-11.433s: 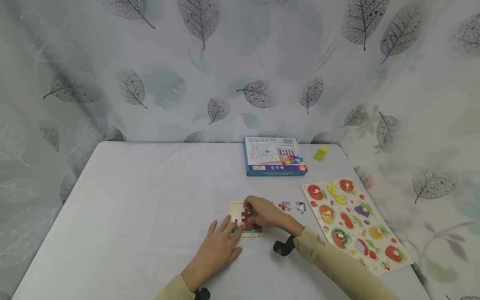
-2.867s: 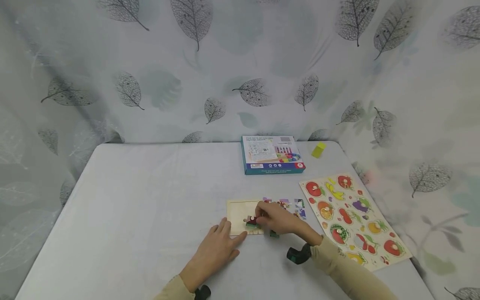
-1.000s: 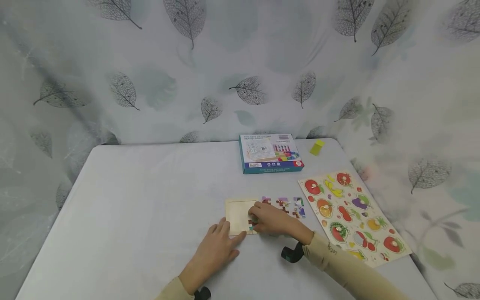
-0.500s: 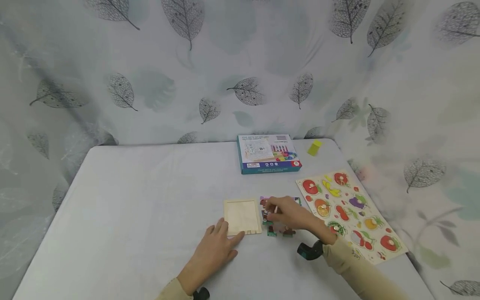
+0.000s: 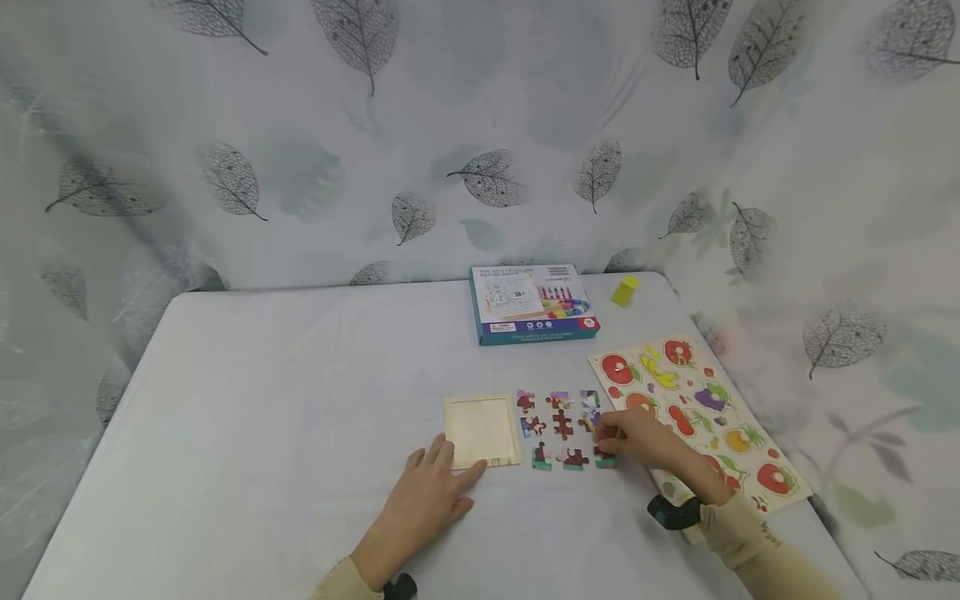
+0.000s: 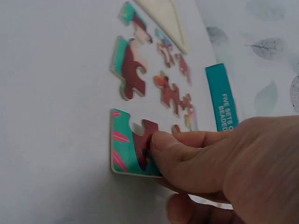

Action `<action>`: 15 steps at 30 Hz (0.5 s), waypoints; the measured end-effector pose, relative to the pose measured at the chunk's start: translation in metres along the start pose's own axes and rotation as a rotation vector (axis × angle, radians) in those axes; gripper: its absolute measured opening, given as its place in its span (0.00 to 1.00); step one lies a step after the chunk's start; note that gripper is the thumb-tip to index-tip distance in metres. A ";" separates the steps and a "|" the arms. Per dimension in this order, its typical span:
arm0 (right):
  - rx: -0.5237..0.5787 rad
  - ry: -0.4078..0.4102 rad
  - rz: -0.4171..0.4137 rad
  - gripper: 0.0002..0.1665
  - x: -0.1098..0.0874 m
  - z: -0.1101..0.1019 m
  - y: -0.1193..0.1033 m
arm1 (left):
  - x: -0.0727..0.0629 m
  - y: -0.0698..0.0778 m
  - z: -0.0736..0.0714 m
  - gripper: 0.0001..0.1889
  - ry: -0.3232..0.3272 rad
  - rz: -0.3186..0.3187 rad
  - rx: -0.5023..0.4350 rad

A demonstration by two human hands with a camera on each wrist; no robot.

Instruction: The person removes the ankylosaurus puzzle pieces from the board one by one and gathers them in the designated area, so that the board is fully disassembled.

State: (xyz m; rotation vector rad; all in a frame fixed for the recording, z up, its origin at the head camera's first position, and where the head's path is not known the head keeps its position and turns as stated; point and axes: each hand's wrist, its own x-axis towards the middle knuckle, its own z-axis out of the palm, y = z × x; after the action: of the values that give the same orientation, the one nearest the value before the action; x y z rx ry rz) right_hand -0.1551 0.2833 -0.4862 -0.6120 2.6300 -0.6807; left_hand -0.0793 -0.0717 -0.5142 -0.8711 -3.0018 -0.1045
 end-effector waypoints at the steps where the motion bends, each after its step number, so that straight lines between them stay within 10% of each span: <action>1: -0.018 0.023 -0.014 0.02 0.001 0.003 0.001 | -0.001 0.000 0.000 0.27 0.003 -0.002 -0.007; 15: -0.119 0.283 0.057 0.18 0.016 0.002 -0.022 | -0.003 -0.006 0.000 0.27 0.009 -0.010 0.016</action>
State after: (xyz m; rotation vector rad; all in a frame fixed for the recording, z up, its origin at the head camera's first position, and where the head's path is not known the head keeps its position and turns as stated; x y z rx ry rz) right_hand -0.1602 0.2572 -0.4798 -0.5032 2.9550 -0.6383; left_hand -0.0800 -0.0788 -0.5150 -0.8525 -2.9951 -0.0846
